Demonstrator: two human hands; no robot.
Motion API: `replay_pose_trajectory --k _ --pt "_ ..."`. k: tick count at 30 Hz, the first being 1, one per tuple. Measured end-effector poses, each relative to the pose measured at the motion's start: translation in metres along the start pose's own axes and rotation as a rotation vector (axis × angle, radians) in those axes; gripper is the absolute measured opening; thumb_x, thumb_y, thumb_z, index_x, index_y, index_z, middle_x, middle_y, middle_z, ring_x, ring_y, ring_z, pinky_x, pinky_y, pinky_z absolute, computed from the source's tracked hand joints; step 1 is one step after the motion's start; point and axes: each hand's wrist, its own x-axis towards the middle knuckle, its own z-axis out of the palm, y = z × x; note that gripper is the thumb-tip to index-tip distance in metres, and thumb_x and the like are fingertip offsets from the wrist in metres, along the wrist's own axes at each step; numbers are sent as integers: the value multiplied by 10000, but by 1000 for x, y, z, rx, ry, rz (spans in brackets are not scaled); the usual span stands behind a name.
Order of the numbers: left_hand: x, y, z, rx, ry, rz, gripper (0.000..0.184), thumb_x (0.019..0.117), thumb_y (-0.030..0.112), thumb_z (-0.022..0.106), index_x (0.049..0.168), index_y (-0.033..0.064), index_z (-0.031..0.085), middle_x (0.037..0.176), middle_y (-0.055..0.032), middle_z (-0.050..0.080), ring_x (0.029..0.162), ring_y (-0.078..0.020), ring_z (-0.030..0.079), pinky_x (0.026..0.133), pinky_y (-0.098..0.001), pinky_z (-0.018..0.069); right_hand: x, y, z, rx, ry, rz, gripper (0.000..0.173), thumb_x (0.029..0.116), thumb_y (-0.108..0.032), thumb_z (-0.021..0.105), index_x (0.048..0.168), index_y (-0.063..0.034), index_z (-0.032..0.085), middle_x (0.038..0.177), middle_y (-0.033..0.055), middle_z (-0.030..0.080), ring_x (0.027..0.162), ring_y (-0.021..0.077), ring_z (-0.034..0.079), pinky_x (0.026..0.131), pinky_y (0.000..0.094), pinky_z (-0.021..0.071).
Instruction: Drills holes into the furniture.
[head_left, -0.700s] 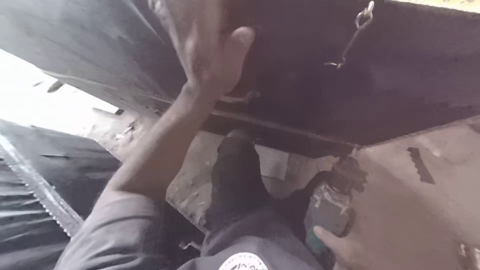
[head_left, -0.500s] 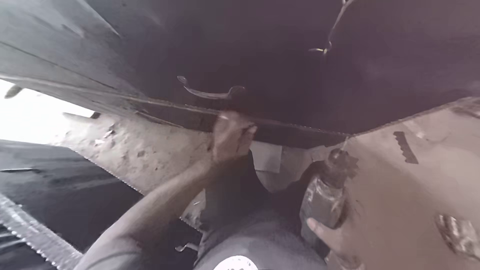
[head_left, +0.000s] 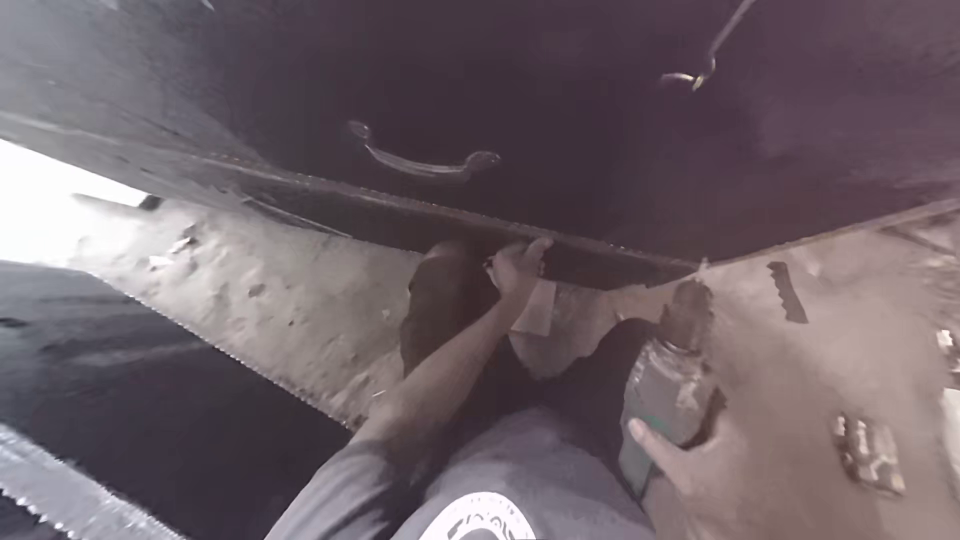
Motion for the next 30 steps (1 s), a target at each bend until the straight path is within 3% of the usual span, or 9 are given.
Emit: replay_pose_trajectory --k 3,6,8,11,17,20,23,27,30 --pt "-2 4 0 160 2 -5 487 940 553 677 889 74 747 754 -62 709 661 -193 688 701 -445 602 6 -4 10 -153 -74 30 1142 519 -560 914 1396 47 506 1201 81 694 1063 35 666 931 256 576" --pt "-5 12 -3 281 -25 14 563 950 617 614 874 76 749 805 -82 728 767 -242 713 779 -513 582 12 -8 20 -393 -200 133 1218 510 -693 836 1441 20 504 1161 152 723 1030 213 708 913 505 564" --pt "-7 12 -4 402 -33 58 586 976 633 550 885 90 753 846 -86 738 837 -260 721 835 -541 570 13 -3 28 -441 -280 172 1208 489 -672 836 1454 -21 510 1140 160 727 1027 285 711 885 581 558" --pt "-7 11 -5 489 -46 90 610 998 636 497 920 91 761 896 -107 746 908 -292 720 900 -583 535 25 5 34 -429 -439 318 1185 494 -627 884 1471 -87 489 1139 149 721 1031 306 705 862 594 559" --pt "-6 10 -5 169 -168 -140 603 1008 586 539 983 10 713 836 -131 686 695 -236 669 708 -443 596 39 18 47 -255 -498 394 1112 564 -555 909 1455 -36 492 1267 152 664 1160 247 649 998 489 532" --pt "-19 3 5 -48 -205 -77 634 1099 503 335 930 -2 679 678 -81 610 546 -174 595 574 -364 572 40 17 53 -153 -456 445 1062 581 -537 924 1433 -77 489 1213 93 680 1105 190 666 967 448 558" --pt "-39 -7 10 -200 -315 -143 844 1053 648 129 1018 2 672 756 -115 659 668 -228 654 657 -428 593 35 16 64 -80 -378 463 1084 571 -542 917 1433 -63 466 1165 85 696 1060 184 684 929 442 578" --pt "-60 8 1 -288 -590 -255 744 1054 639 249 1289 29 603 1050 -120 715 956 -210 695 846 -427 590 28 7 83 -180 -361 501 1149 595 -632 870 1483 -76 398 1121 101 709 986 235 709 846 507 591" --pt "-59 11 2 -338 -720 -151 411 1053 341 513 1368 76 520 1019 -54 686 884 -131 676 819 -329 586 21 4 93 -276 -389 503 1176 596 -637 859 1512 -78 378 1130 121 712 974 274 714 818 530 586"
